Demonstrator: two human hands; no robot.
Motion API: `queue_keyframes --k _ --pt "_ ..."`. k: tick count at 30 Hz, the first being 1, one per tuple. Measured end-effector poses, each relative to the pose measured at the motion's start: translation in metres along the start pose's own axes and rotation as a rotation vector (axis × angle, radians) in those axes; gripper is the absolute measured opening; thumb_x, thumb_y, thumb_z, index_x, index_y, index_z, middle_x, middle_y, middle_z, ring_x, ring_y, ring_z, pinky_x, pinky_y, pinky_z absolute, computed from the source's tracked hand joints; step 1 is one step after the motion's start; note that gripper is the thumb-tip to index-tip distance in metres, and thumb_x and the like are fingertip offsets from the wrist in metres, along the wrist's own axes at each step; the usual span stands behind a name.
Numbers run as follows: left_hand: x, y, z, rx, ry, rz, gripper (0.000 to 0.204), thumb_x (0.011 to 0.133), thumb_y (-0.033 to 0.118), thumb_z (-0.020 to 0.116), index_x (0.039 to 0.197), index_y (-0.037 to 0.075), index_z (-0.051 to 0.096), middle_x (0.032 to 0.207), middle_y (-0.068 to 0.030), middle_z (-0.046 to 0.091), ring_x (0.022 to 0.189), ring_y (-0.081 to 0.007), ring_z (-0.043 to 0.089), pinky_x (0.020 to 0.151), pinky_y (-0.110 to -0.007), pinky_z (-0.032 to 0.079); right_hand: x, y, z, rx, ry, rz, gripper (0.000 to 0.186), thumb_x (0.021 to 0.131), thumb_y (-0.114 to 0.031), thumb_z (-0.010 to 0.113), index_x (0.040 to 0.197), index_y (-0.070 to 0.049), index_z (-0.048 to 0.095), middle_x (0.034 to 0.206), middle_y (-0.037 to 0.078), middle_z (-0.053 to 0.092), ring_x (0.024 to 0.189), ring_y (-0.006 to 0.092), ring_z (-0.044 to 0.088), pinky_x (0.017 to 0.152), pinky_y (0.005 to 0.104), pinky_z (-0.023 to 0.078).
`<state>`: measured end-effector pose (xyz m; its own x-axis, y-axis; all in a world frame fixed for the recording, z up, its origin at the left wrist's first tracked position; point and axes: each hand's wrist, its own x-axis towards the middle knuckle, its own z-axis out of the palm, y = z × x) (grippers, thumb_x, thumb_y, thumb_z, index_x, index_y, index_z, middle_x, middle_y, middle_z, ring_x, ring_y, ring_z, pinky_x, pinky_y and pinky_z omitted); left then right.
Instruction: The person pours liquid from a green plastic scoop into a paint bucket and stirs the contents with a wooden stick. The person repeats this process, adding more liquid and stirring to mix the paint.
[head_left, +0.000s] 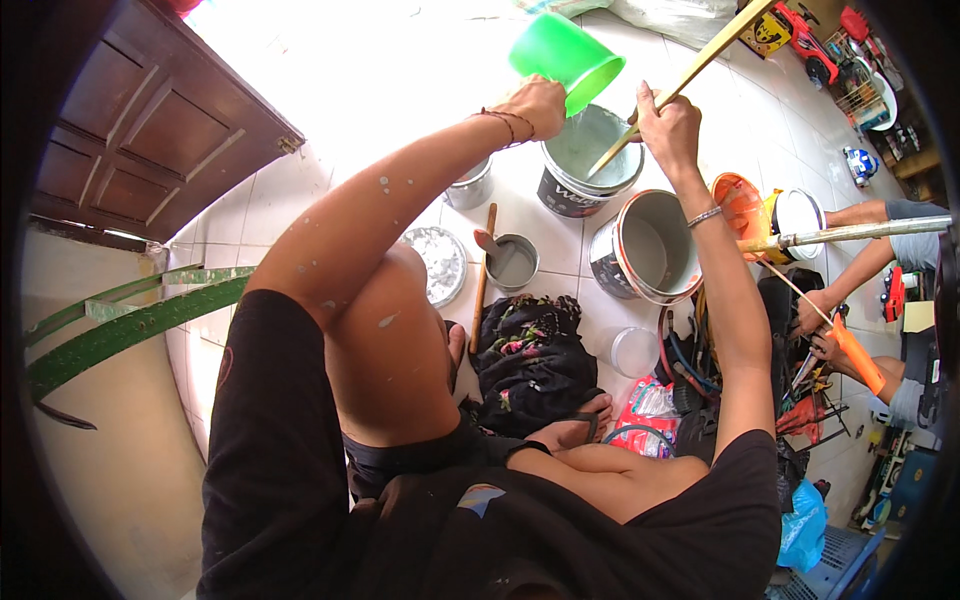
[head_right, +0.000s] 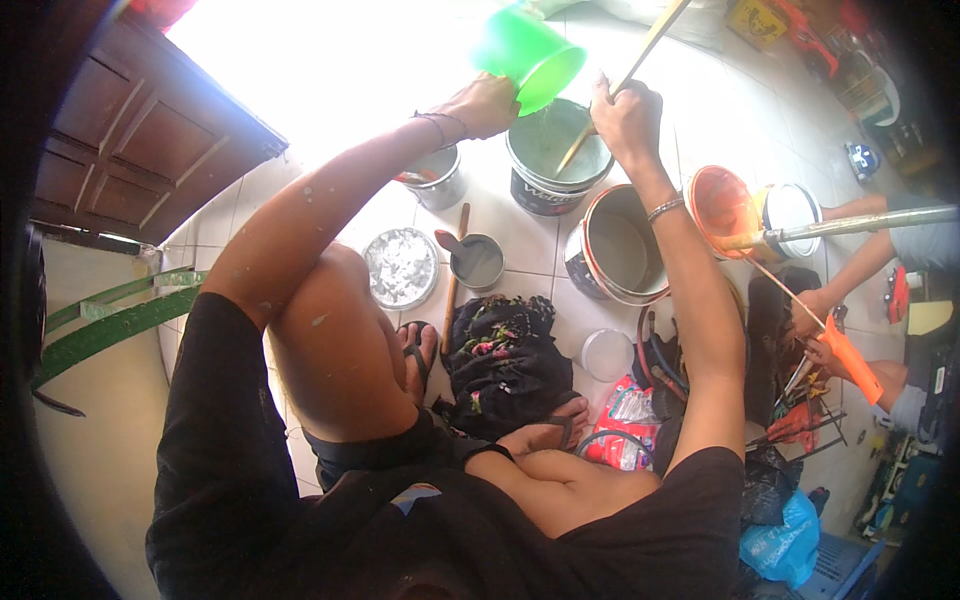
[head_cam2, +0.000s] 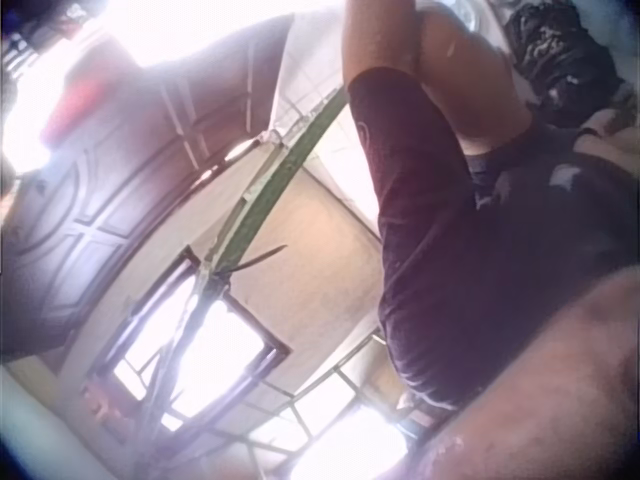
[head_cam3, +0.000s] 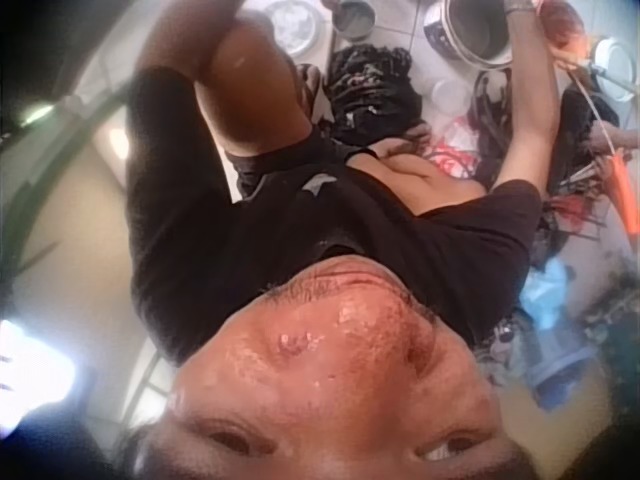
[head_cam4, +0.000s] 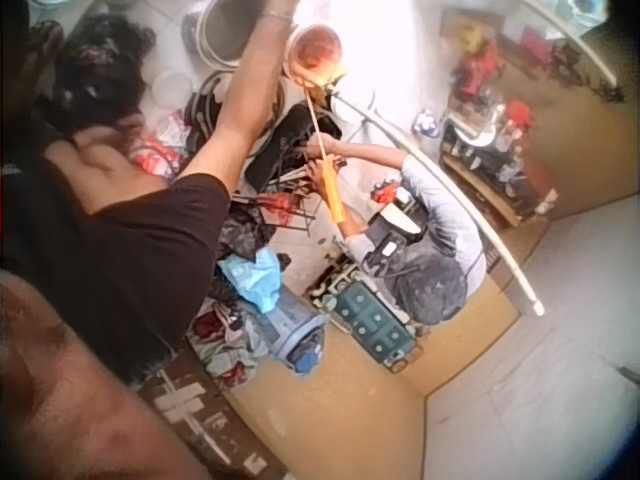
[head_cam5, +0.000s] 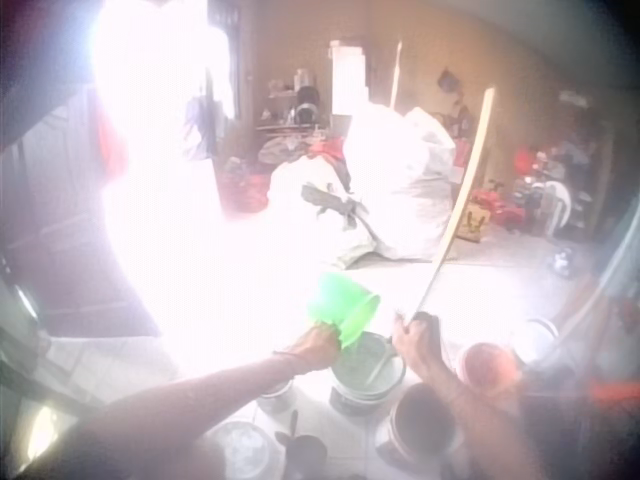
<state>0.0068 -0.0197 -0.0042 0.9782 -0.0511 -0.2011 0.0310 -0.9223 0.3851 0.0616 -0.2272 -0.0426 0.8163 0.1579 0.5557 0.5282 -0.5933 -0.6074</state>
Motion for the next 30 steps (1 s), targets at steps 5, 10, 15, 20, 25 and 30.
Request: queue_keyframes --k 5,10,15,20,25,30 --pt "0.002 0.001 0.005 0.001 0.039 0.036 0.023 0.087 0.007 0.058 0.101 -0.001 0.075 0.101 -0.0236 0.072 0.095 -0.0378 0.072 0.079 -0.045 0.059 -0.003 0.006 0.005 0.072 0.085 0.000 0.047 0.099 -0.031 0.062 0.062 -0.001 0.067 0.051 0.014 0.059 0.047 0.0299 0.061 0.051 0.0417 0.045" --pt "0.009 -0.009 0.016 0.095 0.146 0.091 0.023 0.089 0.008 0.057 0.102 0.002 0.075 0.101 -0.0222 0.072 0.096 -0.0374 0.072 0.081 -0.045 0.058 0.005 0.004 -0.009 -0.210 0.055 -0.245 0.047 0.099 -0.027 0.062 0.061 -0.001 0.065 0.050 0.016 0.057 0.045 0.0342 0.058 0.046 0.0413 0.043" --pt "0.006 -0.010 0.012 0.107 0.176 0.120 0.022 0.090 0.011 0.056 0.097 0.002 0.075 0.100 -0.0212 0.072 0.094 -0.0356 0.072 0.081 -0.043 0.058 -0.002 -0.002 -0.006 -0.010 -0.017 0.013 0.049 0.100 -0.029 0.061 0.062 0.002 0.064 0.050 0.017 0.057 0.046 0.0328 0.059 0.049 0.0418 0.044" --pt "-0.008 0.006 -0.013 -0.113 -0.019 0.008 0.032 0.095 0.019 0.054 0.085 -0.006 0.071 0.077 -0.0173 0.072 0.066 -0.0268 0.072 0.068 -0.038 0.060 0.000 0.006 0.000 0.047 0.019 0.016 0.055 0.103 -0.039 0.057 0.072 0.004 0.071 0.058 0.011 0.068 0.053 0.0211 0.070 0.055 0.0326 0.057" --pt "-0.010 -0.008 -0.024 -0.499 0.041 -0.035 0.039 0.096 0.027 0.057 0.078 -0.006 0.067 0.066 -0.0115 0.067 0.053 -0.0185 0.065 0.056 -0.032 0.058 0.011 0.001 -0.012 -0.214 0.005 -0.200 0.049 0.100 -0.034 0.060 0.065 0.000 0.066 0.052 0.010 0.063 0.050 0.0237 0.068 0.051 0.0341 0.053" --pt "-0.050 -0.004 -0.068 -0.780 0.098 -0.004 0.031 0.097 0.028 0.059 0.088 -0.002 0.063 0.075 -0.0054 0.063 0.058 -0.0124 0.058 0.054 -0.029 0.052 -0.004 -0.033 -0.007 0.318 -0.186 0.198 0.050 0.098 -0.037 0.064 0.069 0.003 0.067 0.062 0.010 0.067 0.052 0.0180 0.068 0.053 0.0299 0.058"
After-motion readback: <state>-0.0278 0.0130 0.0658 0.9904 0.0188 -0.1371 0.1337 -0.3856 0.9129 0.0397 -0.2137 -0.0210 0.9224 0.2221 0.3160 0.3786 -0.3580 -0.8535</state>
